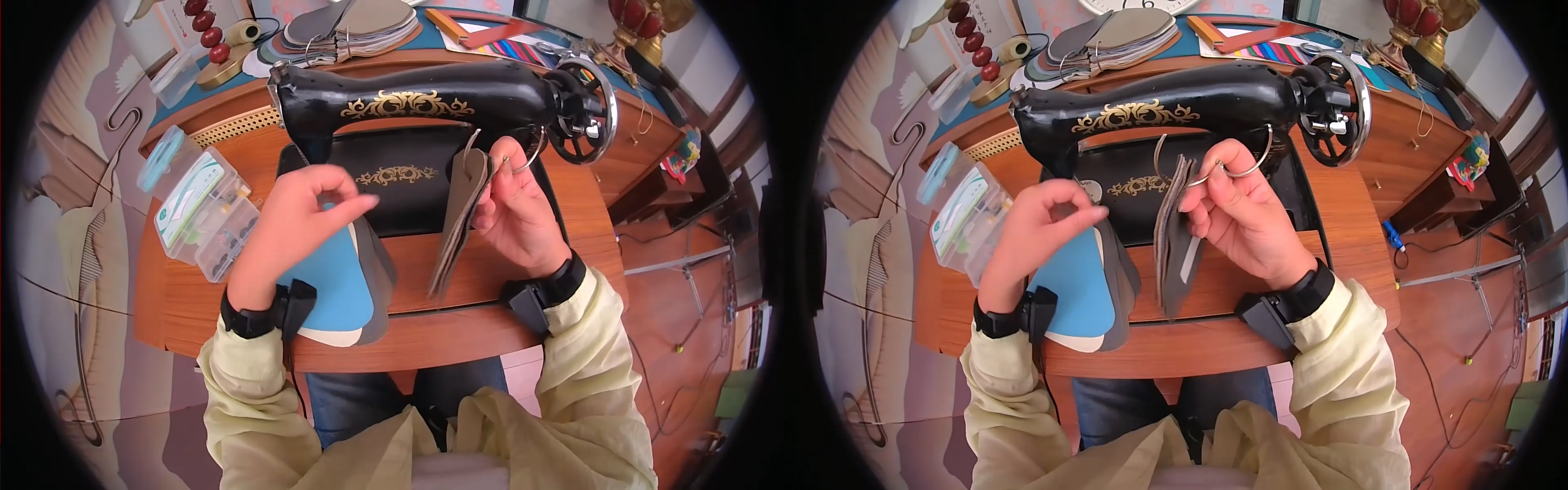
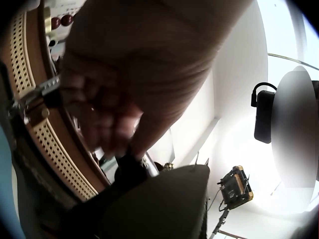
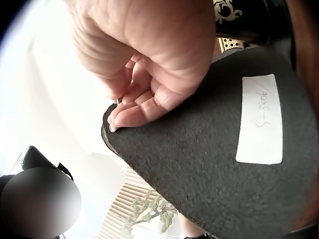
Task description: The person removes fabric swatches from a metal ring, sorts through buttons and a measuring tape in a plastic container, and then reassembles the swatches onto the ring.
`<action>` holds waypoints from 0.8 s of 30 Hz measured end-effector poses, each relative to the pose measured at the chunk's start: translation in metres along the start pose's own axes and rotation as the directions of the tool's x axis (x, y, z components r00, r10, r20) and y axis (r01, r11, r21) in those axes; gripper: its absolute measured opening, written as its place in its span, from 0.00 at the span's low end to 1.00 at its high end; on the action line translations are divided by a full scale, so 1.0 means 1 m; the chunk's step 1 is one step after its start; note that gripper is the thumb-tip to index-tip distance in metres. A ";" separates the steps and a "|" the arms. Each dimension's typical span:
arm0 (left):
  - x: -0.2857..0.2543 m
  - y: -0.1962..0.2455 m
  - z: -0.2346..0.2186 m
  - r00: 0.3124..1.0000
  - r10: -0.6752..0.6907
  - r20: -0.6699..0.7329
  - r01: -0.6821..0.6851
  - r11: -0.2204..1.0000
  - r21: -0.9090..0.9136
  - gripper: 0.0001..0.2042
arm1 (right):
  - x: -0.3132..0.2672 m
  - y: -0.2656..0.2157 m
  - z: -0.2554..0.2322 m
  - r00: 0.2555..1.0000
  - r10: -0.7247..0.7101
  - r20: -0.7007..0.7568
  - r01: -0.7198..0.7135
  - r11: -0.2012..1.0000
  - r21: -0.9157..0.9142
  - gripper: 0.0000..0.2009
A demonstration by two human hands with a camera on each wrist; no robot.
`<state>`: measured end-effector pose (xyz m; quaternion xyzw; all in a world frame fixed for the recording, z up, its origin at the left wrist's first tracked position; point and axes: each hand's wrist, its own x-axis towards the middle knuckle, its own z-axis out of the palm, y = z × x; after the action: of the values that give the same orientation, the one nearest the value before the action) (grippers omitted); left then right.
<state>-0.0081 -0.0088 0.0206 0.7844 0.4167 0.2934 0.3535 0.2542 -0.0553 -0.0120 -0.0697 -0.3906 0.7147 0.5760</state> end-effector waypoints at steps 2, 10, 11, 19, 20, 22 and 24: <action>0.001 -0.013 -0.009 0.996 -0.085 -0.001 0.083 0.966 0.245 0.10 | 0.001 0.001 -0.001 1.000 0.004 0.015 -0.005 1.000 0.013 0.04; -0.007 -0.038 -0.009 0.991 -0.125 -0.047 0.130 0.821 0.556 0.17 | 0.001 0.002 -0.002 1.000 -0.005 0.018 0.005 1.000 0.003 0.04; -0.007 -0.040 -0.008 0.993 -0.112 -0.045 0.118 0.825 0.553 0.17 | 0.001 0.002 -0.002 1.000 -0.002 0.024 0.002 1.000 -0.001 0.04; 0.000 -0.023 -0.008 0.961 -0.277 0.020 0.229 0.830 0.509 0.18 | 0.000 -0.001 0.000 0.999 0.004 0.036 -0.005 1.000 0.019 0.04; 0.000 -0.023 -0.008 0.961 -0.275 0.021 0.227 0.833 0.505 0.18 | 0.000 -0.002 0.000 0.999 0.009 0.033 -0.010 1.000 0.023 0.04; -0.002 -0.026 -0.009 0.976 -0.215 -0.016 0.193 0.839 0.509 0.17 | 0.000 -0.002 -0.001 0.999 0.022 0.033 -0.023 0.999 0.032 0.04; -0.006 -0.032 -0.007 0.992 -0.094 -0.090 0.127 0.840 0.527 0.14 | 0.000 -0.002 -0.002 0.999 0.014 0.042 -0.015 0.999 0.030 0.04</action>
<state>-0.0305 0.0015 -0.0014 0.8171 0.5365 0.1693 0.1262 0.2569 -0.0543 -0.0117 -0.0489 -0.3911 0.7260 0.5635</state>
